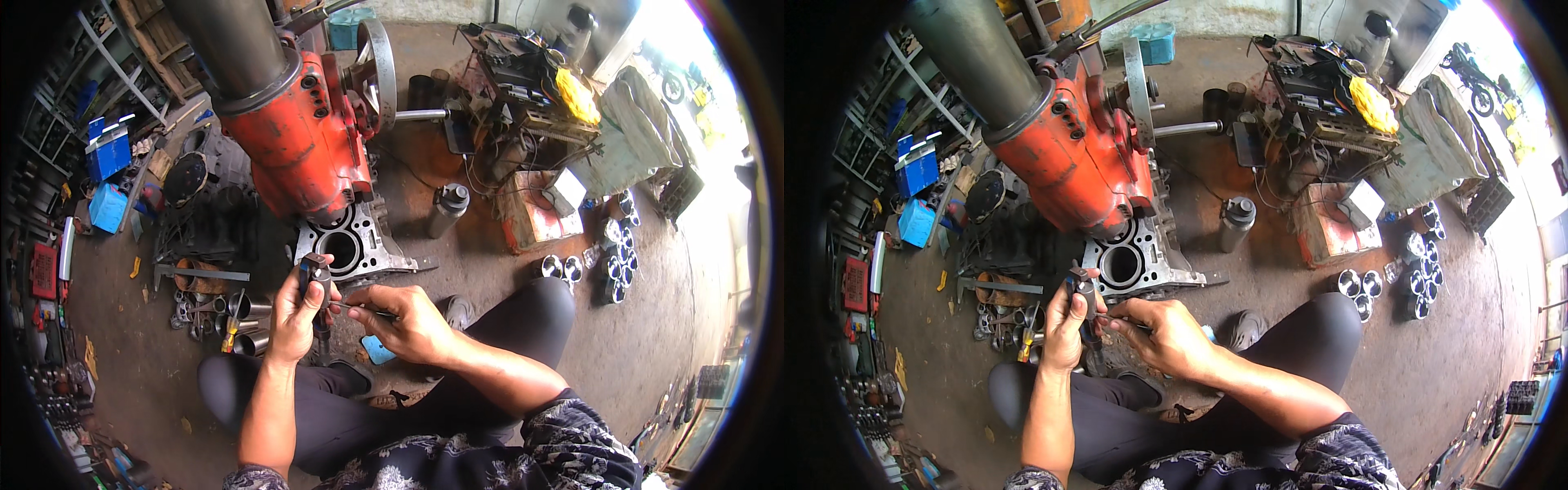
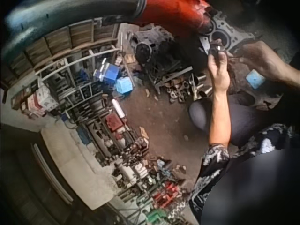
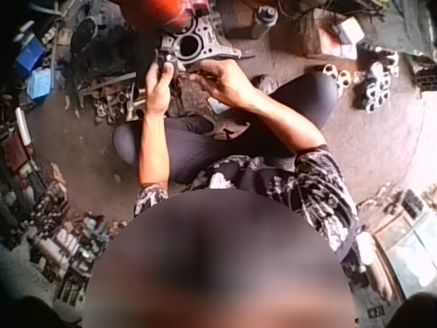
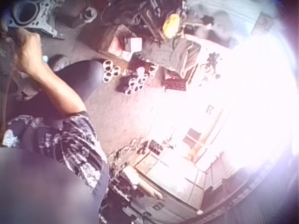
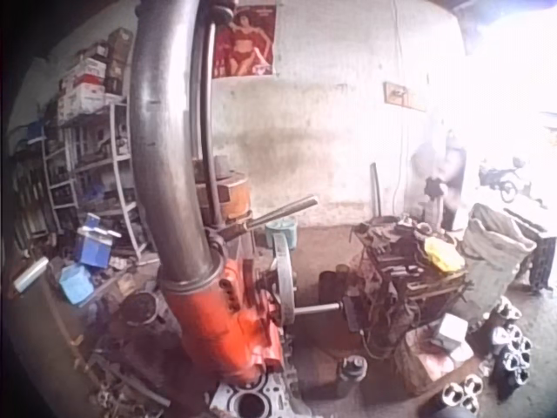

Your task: The person sits on the floor and uses a screwdriver to remove a ring from a red engine block. They then use a micrometer to measure the ring and a small metal rod to adjust the tool before placing the ring back into the engine block.

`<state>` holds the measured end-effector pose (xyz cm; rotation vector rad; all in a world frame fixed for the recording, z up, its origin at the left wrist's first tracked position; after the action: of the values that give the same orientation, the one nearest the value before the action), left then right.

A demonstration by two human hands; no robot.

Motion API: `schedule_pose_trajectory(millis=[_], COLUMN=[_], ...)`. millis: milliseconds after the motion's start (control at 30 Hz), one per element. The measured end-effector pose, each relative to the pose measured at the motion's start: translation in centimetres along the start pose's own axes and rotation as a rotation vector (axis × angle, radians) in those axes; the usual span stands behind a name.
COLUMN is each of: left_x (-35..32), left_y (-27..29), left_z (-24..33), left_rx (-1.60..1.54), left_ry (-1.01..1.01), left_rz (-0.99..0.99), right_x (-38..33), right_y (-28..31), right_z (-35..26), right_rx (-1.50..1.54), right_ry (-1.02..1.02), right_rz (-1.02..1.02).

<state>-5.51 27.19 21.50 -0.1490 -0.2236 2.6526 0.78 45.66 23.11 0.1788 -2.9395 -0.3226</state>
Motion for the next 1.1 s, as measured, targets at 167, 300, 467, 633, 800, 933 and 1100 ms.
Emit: schedule_pose_trajectory(millis=[167,300,467,633,800,933,1100], left_x=[-0.1,-0.2,-0.3,-0.4,-0.4,-0.6,-0.8], left_y=[0.0,0.1,0.0,0.0,0.0,-0.3,-0.4], left_z=[0.1,-0.1,-0.1,-0.1,-0.3,-0.1,-0.1], left_rx=[0.018,-0.047,-0.060,-0.029,0.001,0.047,0.090], left_ry=[0.012,0.082,0.075,0.082,0.085,0.039,0.031], left_rz=[0.015,0.036,0.010,0.017,0.025,0.031,0.049], right_x=[0.0,0.0,-0.4,-0.2,-0.4,-0.8,-0.5], right_y=[-0.4,-0.6,-0.9,-1.0,-1.0,-1.5,-1.5], right_z=[0.3,0.3,0.3,0.7,0.8,0.9,1.1], right_rx=[-0.362,-0.381,-0.068,-0.282,-0.252,0.200,-0.234], right_ry=[0.330,0.361,0.080,0.309,0.188,-0.214,0.298], right_rz=[0.080,0.086,0.057,0.091,0.049,0.022,0.128])
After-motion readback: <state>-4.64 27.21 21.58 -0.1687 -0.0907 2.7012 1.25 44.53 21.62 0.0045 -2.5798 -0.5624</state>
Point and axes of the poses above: each hand's wrist, its own x-axis towards the middle knuckle, its own y-axis out of the back of the hand, z = x × y, the point moved 1 cm from there along x, towards the middle knuckle, and after that the axes turned 1 degree about -z, right-handed, at the moved point
